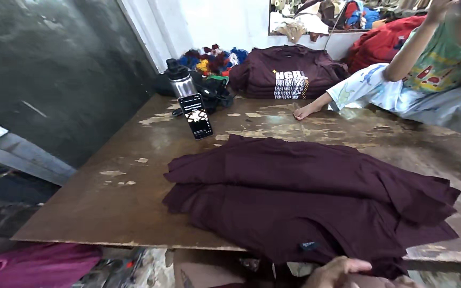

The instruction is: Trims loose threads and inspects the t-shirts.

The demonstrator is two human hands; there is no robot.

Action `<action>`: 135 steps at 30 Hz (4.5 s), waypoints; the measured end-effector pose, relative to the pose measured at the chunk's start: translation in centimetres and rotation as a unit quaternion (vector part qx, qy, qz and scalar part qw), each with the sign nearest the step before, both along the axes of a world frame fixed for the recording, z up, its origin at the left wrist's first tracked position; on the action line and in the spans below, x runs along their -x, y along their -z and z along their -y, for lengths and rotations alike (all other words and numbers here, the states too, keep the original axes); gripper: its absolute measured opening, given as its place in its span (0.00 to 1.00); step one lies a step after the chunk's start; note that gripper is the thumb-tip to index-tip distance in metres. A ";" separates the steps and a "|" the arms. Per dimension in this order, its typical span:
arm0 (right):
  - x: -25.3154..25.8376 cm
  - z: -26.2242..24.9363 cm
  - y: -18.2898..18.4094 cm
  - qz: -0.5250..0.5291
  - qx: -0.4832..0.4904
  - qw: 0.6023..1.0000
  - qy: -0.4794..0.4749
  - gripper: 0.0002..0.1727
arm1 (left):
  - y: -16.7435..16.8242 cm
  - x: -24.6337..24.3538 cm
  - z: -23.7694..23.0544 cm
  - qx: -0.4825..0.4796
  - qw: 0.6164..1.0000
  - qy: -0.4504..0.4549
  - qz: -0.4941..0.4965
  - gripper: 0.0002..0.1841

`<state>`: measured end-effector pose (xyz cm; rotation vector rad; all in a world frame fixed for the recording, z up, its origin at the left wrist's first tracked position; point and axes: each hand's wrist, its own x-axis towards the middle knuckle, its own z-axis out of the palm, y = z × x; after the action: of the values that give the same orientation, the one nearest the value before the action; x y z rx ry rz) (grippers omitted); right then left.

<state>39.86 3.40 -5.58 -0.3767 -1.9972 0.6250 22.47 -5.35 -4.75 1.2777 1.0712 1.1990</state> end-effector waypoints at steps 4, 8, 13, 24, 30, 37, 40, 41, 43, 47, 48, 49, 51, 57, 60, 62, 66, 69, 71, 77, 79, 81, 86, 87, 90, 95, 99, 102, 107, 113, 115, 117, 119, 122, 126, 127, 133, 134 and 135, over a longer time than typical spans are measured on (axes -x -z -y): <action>1.1 -0.8 1.9 0.055 -0.034 0.996 0.053 0.12 | -0.6 -0.2 0.2 0.059 0.980 -0.063 0.182 0.25; 1.6 -1.0 4.0 0.045 -0.064 0.994 0.078 0.08 | -1.9 -0.1 0.3 0.108 0.957 0.012 0.267 0.28; 1.4 -0.5 3.4 -0.023 0.060 0.998 -0.007 0.16 | -1.5 0.3 0.3 0.122 0.967 0.024 0.221 0.29; -2.7 0.5 3.4 0.051 0.077 0.995 -0.037 0.12 | 0.4 2.3 -0.4 0.021 0.998 0.018 0.050 0.27; -1.9 -1.8 3.8 0.063 0.111 0.990 0.057 0.33 | 2.0 1.3 -0.1 -0.004 0.995 0.000 0.102 0.28; 0.2 -2.3 4.0 0.034 0.148 0.988 -0.003 0.16 | 2.9 2.2 -0.1 -0.048 0.998 0.023 -0.042 0.30; -0.4 -2.1 4.5 0.046 0.136 0.990 -0.012 0.17 | 1.6 3.3 -0.8 -0.102 0.976 0.029 -0.191 0.27; -0.7 -2.0 4.6 0.043 0.138 0.989 -0.018 0.15 | 0.9 3.6 -1.3 -0.134 0.953 0.009 -0.270 0.24; -1.1 -1.6 4.6 0.034 0.136 0.990 -0.027 0.14 | -1.0 3.8 -2.2 -0.177 0.889 -0.032 -0.420 0.25; -1.4 -1.1 3.9 0.040 0.102 0.994 -0.012 0.14 | -2.8 4.1 -3.4 -0.256 0.792 -0.035 -0.552 0.21; -1.4 -1.0 3.8 0.041 0.096 0.995 -0.005 0.14 | -3.0 4.0 -3.5 -0.278 0.780 -0.025 -0.560 0.19; -1.4 -1.0 3.7 0.040 0.091 0.995 0.002 0.14 | -3.2 4.0 -3.6 -0.296 0.769 -0.016 -0.567 0.19; -1.4 -0.9 3.7 0.034 0.083 0.996 0.014 0.14 | -3.1 3.9 -3.8 -0.319 0.748 -0.008 -0.582 0.18; -0.5 -0.7 2.4 0.043 0.064 0.997 0.021 0.14 | -2.5 3.6 -3.5 -0.327 0.738 -0.033 -0.589 0.18; 0.1 0.1 1.0 0.042 0.068 0.997 0.004 0.15 | -2.3 3.2 -3.4 -0.318 0.729 -0.050 -0.604 0.19; -0.9 0.3 3.0 0.043 0.070 0.996 -0.039 0.17 | -2.1 3.6 -3.1 -0.288 0.749 -0.059 -0.593 0.19; -1.1 -3.1 1.6 0.092 -0.003 0.995 -0.026 0.29 | 1.0 3.0 -2.1 -0.240 0.803 -0.151 -0.523 0.21; 1.9 -6.7 0.4 0.191 -0.094 0.977 -0.021 0.16 | 4.0 1.4 -1.7 -0.243 0.793 -0.146 -0.539 0.10; 3.0 -7.8 1.1 0.258 -0.121 0.954 -0.090 0.26 | 4.3 1.2 -2.1 -0.274 0.821 -0.133 -0.482 0.07; 1.9 -8.3 -0.3 0.257 -0.286 0.922 -0.050 0.10 | 2.2 3.0 -3.0 -0.202 0.901 -0.080 -0.376 0.08; 1.6 -8.5 1.1 0.187 -0.333 0.924 0.024 0.15 | 1.0 3.2 -3.2 -0.141 0.924 -0.064 -0.351 0.12; 1.0 -8.0 2.9 0.166 -0.317 0.931 0.073 0.14 | 0.6 3.2 -3.3 -0.122 0.927 -0.057 -0.349 0.12; -0.4 -5.6 5.4 0.198 -0.167 0.960 0.106 0.38 | 1.5 2.8 -2.8 -0.159 0.916 -0.081 -0.360 0.08; 0.0 -5.1 5.5 0.189 -0.160 0.961 0.125 0.37 | 1.8 2.5 -2.8 -0.179 0.910 -0.097 -0.360 0.07; 1.1 -3.8 5.1 0.176 -0.148 0.961 0.152 0.27 | 2.4 1.5 -3.0 -0.245 0.886 -0.125 -0.373 0.04; 0.3 -2.5 5.2 0.076 -0.112 0.988 0.078 0.11 | 1.8 2.2 -3.0 -0.296 0.876 -0.054 -0.377 0.05; -1.2 -1.5 4.7 0.040 -0.131 0.985 0.100 0.13 | -1.9 3.2 -2.9 -0.093 0.862 -0.106 -0.487 0.26; -1.9 -0.9 4.9 0.040 -0.144 0.983 0.108 0.10 | -0.9 3.6 -2.9 -0.176 0.836 -0.102 -0.510 0.20; -1.8 -0.3 4.4 0.036 -0.151 0.979 0.134 0.08 | -1.2 2.8 -2.9 -0.286 0.796 -0.062 -0.531 0.18; -0.4 0.5 4.8 0.004 -0.130 0.984 0.125 0.08 | -1.4 3.0 -2.8 -0.297 0.789 -0.063 -0.534 0.18; -0.1 0.9 5.0 0.003 -0.124 0.985 0.124 0.08 | -1.3 2.9 -2.5 -0.295 0.788 -0.062 -0.536 0.18; 0.1 1.2 4.9 0.002 -0.119 0.986 0.113 0.08 | -0.2 3.2 -2.2 -0.305 0.781 -0.070 -0.540 0.19; 0.6 1.8 4.7 0.013 -0.105 0.991 0.080 0.08 | 0.5 4.0 -1.8 -0.281 0.790 -0.096 -0.537 0.19; 1.8 3.7 4.3 0.142 -0.045 0.987 -0.063 0.10 | -2.4 6.6 -0.8 -0.150 0.868 -0.196 -0.431 0.20; 3.9 4.6 3.7 0.216 -0.048 0.954 -0.202 0.10 | -3.8 10.1 0.9 -0.016 0.856 -0.353 -0.376 0.18; 4.4 4.1 3.9 0.190 -0.073 0.957 -0.209 0.14 | -4.0 10.2 1.5 0.042 0.839 -0.330 -0.431 0.22; 10.3 0.9 4.8 0.080 -0.125 0.983 -0.110 0.17 | -1.1 9.3 3.8 0.103 0.833 -0.288 -0.461 0.13; 11.0 0.5 4.7 0.092 -0.114 0.985 -0.088 0.20 | -0.3 9.5 4.3 0.051 0.854 -0.333 -0.397 0.10; 11.7 0.2 4.6 0.104 -0.109 0.986 -0.072 0.23 | 0.4 9.6 4.6 0.011 0.878 -0.359 -0.316 0.08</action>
<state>28.12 3.24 -10.18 -0.1717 -2.2820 0.4638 12.83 -9.99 -5.14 1.3285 2.1728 1.3031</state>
